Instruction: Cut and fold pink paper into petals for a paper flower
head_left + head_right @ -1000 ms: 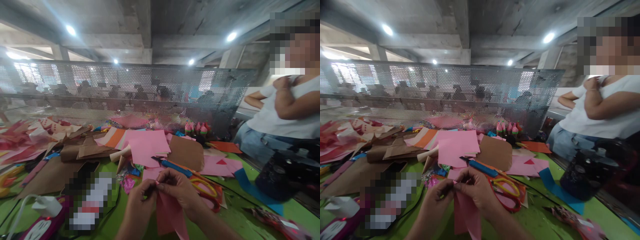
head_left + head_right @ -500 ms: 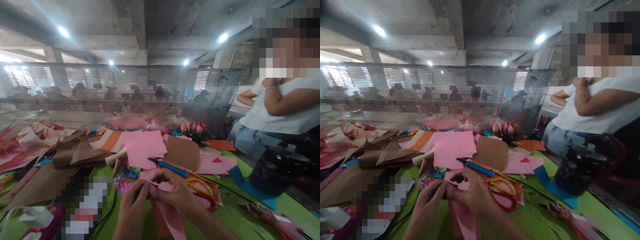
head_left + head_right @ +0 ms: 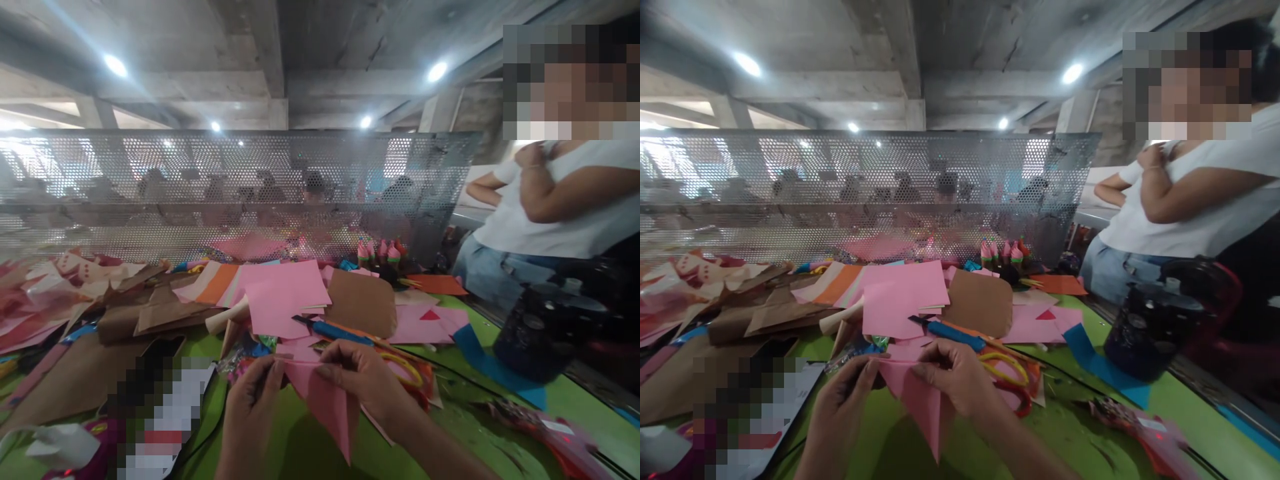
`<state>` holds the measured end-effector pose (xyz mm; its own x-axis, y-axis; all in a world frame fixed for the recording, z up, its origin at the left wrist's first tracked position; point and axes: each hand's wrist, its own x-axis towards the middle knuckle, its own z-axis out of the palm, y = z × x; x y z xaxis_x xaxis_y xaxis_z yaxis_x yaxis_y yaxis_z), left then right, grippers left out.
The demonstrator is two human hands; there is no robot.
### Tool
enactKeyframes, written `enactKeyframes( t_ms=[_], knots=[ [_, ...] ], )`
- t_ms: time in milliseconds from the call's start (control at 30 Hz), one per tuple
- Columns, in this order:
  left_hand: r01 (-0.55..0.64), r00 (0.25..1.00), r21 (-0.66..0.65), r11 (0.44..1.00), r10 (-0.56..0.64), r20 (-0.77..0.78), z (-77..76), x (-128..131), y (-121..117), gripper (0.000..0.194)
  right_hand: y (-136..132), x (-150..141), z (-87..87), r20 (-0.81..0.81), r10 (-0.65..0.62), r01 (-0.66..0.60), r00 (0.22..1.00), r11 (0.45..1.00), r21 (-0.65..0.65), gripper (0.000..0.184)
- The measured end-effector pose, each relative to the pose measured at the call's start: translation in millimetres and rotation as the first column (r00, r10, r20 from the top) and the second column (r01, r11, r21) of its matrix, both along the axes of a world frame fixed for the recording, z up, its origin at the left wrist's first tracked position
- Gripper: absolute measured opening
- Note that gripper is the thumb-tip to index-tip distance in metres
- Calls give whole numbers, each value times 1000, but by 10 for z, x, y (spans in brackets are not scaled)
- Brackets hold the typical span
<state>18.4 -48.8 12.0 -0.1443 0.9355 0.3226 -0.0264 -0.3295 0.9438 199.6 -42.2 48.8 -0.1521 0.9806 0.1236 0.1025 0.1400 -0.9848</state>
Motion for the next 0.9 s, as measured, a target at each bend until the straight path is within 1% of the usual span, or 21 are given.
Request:
enactKeyframes(
  t_ms=[100, 200, 367, 433, 533, 700, 800, 900],
  knots=[
    [56, 998, -3, 998, -56, 32, 18, -20, 23, 28, 22, 32, 25, 73, -5, 0, 997, 998, 59, 28],
    [133, 990, -13, 991, -132, 53, 31, -34, 43, 29, 43, 56, 37, 102, 5, -14, 995, 996, 87, 26],
    [157, 985, -32, 987, -154, 82, 38, -47, 56, 19, 51, 56, 41, 123, 7, -19, 992, 995, 97, 23],
    [171, 982, -29, 985, -168, 86, 37, -52, 59, 19, 53, 57, 43, 123, 18, -30, 992, 995, 95, 23],
    [147, 987, 37, 989, -149, 59, 35, -69, 62, 22, 58, 68, 41, 124, 16, -29, 992, 994, 104, 23],
    [78, 987, 163, 984, -52, -155, 76, -98, 48, 14, 61, 83, 33, 140, -2, -12, 990, 995, 103, 23],
    [44, 980, 180, 983, -7, -198, 108, -97, 43, 8, 56, 75, 40, 141, -5, -11, 990, 994, 113, 24],
    [35, 978, 157, 987, -2, -209, 109, -97, 57, 9, 45, 68, 56, 170, -9, -15, 985, 990, 139, 23]
  ],
)
